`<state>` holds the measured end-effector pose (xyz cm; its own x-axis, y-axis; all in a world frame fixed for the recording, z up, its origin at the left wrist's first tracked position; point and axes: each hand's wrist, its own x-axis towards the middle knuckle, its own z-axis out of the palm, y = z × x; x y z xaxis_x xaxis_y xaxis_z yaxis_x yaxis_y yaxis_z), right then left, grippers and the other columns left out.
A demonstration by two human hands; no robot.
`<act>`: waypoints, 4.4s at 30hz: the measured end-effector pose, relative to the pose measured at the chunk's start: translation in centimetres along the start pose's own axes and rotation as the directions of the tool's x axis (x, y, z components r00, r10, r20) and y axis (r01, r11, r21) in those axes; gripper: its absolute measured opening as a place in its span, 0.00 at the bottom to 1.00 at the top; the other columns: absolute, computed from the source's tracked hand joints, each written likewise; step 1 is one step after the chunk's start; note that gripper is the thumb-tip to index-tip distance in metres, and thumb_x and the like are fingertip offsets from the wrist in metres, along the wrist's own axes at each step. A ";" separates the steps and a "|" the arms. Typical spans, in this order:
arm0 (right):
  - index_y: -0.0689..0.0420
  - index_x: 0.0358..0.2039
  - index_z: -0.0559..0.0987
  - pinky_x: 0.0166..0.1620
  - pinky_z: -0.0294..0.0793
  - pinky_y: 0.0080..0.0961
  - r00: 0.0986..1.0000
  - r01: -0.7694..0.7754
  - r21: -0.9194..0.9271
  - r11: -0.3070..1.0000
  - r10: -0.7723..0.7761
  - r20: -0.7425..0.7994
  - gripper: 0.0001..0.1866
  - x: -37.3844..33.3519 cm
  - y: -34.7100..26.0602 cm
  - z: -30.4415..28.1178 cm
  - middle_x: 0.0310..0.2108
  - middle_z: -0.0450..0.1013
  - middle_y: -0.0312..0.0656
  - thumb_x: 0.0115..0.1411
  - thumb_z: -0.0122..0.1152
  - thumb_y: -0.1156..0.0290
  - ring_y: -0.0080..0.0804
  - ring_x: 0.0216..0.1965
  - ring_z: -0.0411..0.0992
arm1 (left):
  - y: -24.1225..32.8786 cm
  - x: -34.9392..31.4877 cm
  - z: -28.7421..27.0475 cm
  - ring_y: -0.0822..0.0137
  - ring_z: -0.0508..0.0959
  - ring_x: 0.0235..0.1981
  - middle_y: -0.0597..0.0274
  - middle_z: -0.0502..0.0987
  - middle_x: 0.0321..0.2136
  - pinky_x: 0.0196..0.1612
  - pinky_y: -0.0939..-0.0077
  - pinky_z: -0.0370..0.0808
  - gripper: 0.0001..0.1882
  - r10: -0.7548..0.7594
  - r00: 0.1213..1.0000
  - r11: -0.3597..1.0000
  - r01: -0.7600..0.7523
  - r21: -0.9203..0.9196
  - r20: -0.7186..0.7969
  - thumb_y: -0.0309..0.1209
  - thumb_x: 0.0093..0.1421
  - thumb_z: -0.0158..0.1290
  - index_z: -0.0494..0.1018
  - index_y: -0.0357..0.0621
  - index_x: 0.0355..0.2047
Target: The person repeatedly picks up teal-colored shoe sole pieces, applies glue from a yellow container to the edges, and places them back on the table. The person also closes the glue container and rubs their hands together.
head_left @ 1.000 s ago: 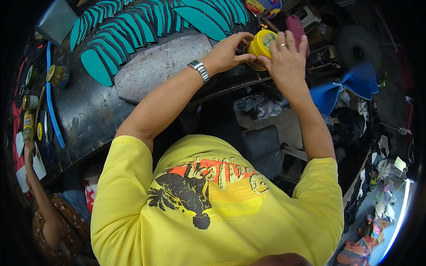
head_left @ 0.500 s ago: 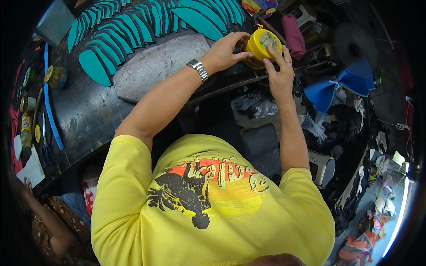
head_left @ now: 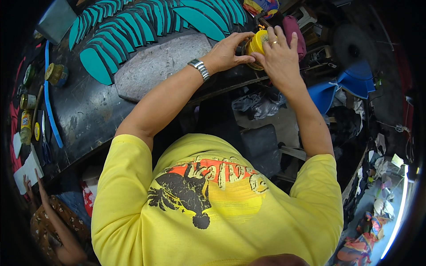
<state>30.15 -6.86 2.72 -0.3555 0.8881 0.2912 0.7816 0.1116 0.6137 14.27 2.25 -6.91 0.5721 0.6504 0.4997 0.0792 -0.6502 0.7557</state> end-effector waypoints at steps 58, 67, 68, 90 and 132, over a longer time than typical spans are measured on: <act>0.48 0.58 0.76 0.65 0.52 0.53 0.961 -0.124 0.792 0.598 0.270 -0.054 0.26 -1.5 -2.0 1.9 0.60 0.66 0.49 0.62 0.59 0.51 0.51 0.66 0.56 | 0.6 0.1 -0.3 0.50 0.66 0.61 0.44 0.66 0.57 0.62 0.63 0.65 0.54 -0.010 0.999 1.000 0.010 0.011 -0.037 0.43 0.43 0.72 0.55 0.38 0.65; 0.63 0.52 0.75 0.46 0.73 0.21 0.744 -0.138 0.684 -0.716 0.381 0.549 0.17 2.1 0.4 5.8 0.42 0.76 0.38 0.66 0.58 0.67 0.25 0.44 0.75 | 1.4 2.2 2.5 0.42 0.72 0.54 0.36 0.74 0.50 0.59 0.61 0.66 0.27 -0.385 0.900 0.857 0.266 -0.441 -0.206 0.45 0.71 0.37 0.67 0.34 0.57; 0.62 0.52 0.75 0.47 0.73 0.21 0.736 -0.185 0.635 -0.750 0.322 0.596 0.18 2.5 0.2 6.6 0.42 0.76 0.38 0.66 0.58 0.66 0.25 0.44 0.75 | 1.4 2.2 3.0 0.42 0.72 0.54 0.36 0.74 0.50 0.59 0.61 0.66 0.27 -0.367 0.892 0.880 0.242 -0.408 -0.263 0.45 0.71 0.37 0.67 0.34 0.57; 0.58 0.61 0.69 0.53 0.71 0.23 0.741 -0.181 0.655 -0.734 0.336 0.581 0.25 3.4 -0.8 8.6 0.51 0.72 0.40 0.70 0.50 0.55 0.26 0.49 0.72 | 0.8 2.4 4.0 0.41 0.71 0.55 0.33 0.72 0.51 0.58 0.59 0.67 0.25 -0.286 0.860 0.937 0.158 -0.311 -0.424 0.40 0.69 0.37 0.67 0.35 0.58; 0.60 0.62 0.69 0.65 0.57 0.36 0.931 -0.196 0.978 0.071 0.327 0.163 0.26 -3.9 -0.6 1.8 0.64 0.61 0.50 0.63 0.60 0.72 0.37 0.66 0.59 | 0.7 -0.3 -2.3 0.62 0.72 0.58 0.55 0.70 0.57 0.59 0.63 0.70 0.34 -0.079 0.993 0.971 0.097 -0.217 0.088 0.34 0.59 0.61 0.62 0.44 0.63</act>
<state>32.02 -9.64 -0.07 0.0080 0.9358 0.3523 0.6263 0.2700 -0.7313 12.25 2.47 -5.55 0.6339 0.6627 0.3986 -0.0446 -0.4832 0.8744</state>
